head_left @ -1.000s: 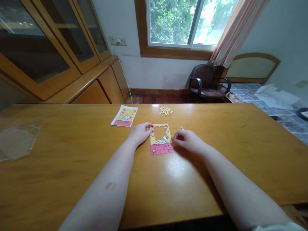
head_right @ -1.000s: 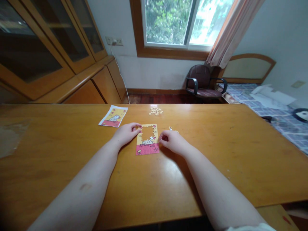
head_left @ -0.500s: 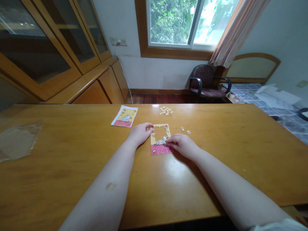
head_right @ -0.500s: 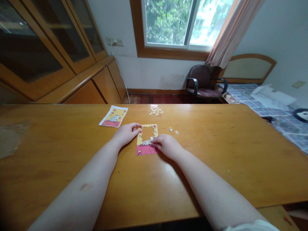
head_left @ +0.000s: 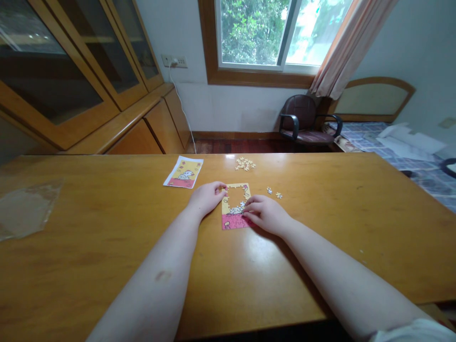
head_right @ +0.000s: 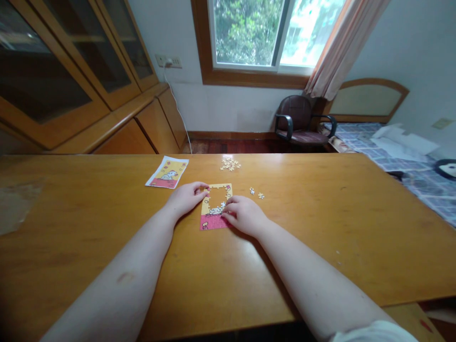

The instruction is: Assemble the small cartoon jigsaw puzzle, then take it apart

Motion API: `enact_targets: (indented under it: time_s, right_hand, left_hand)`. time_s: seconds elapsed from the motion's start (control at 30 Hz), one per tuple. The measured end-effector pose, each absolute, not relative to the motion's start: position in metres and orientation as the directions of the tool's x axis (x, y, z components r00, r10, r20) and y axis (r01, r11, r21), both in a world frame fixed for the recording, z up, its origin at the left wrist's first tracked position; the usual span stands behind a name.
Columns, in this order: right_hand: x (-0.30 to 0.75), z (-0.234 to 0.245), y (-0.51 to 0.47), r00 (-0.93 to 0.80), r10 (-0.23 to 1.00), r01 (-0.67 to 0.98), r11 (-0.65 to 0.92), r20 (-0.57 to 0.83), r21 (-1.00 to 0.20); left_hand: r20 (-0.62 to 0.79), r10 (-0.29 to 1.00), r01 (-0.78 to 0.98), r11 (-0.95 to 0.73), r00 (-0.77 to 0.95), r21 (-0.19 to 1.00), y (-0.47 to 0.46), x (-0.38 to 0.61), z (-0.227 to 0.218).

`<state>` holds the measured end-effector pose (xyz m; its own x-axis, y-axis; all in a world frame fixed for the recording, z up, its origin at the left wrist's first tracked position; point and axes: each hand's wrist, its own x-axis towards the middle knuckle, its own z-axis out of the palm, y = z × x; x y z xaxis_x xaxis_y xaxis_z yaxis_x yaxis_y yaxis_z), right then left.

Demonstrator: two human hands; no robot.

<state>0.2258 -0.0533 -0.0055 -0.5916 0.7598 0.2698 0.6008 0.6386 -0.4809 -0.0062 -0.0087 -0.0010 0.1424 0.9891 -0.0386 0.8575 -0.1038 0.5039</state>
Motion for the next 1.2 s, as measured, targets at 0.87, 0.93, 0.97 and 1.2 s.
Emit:
enact_targets:
  time_s: [0.87, 0.93, 0.97, 1.2]
  right_hand:
    - [0.2303, 0.0011, -0.0516, -0.626, 0.727, 0.634, 0.685, 0.282, -0.360]
    - [0.2301, 0.0008, -0.0517, -0.627, 0.727, 0.633, 0.685, 0.279, -0.360]
    - [0.2297, 0.0008, -0.0519, -0.628, 0.727, 0.633, 0.684, 0.277, -0.362]
    - [0.2283, 0.0011, -0.0526, -0.624, 0.731, 0.630, 0.679, 0.274, -0.377]
  left_hand:
    - [-0.041, 0.989, 0.860, -0.103, 0.143, 0.500, -0.0075, -0.0069, -0.0036]
    - [-0.040, 0.989, 0.860, -0.104, 0.143, 0.499, -0.0078, -0.0067, -0.0029]
    - [-0.041, 0.989, 0.860, -0.103, 0.142, 0.500, -0.0080, -0.0066, -0.0025]
    - [-0.052, 0.990, 0.864, -0.090, 0.133, 0.496, -0.0082, -0.0060, -0.0011]
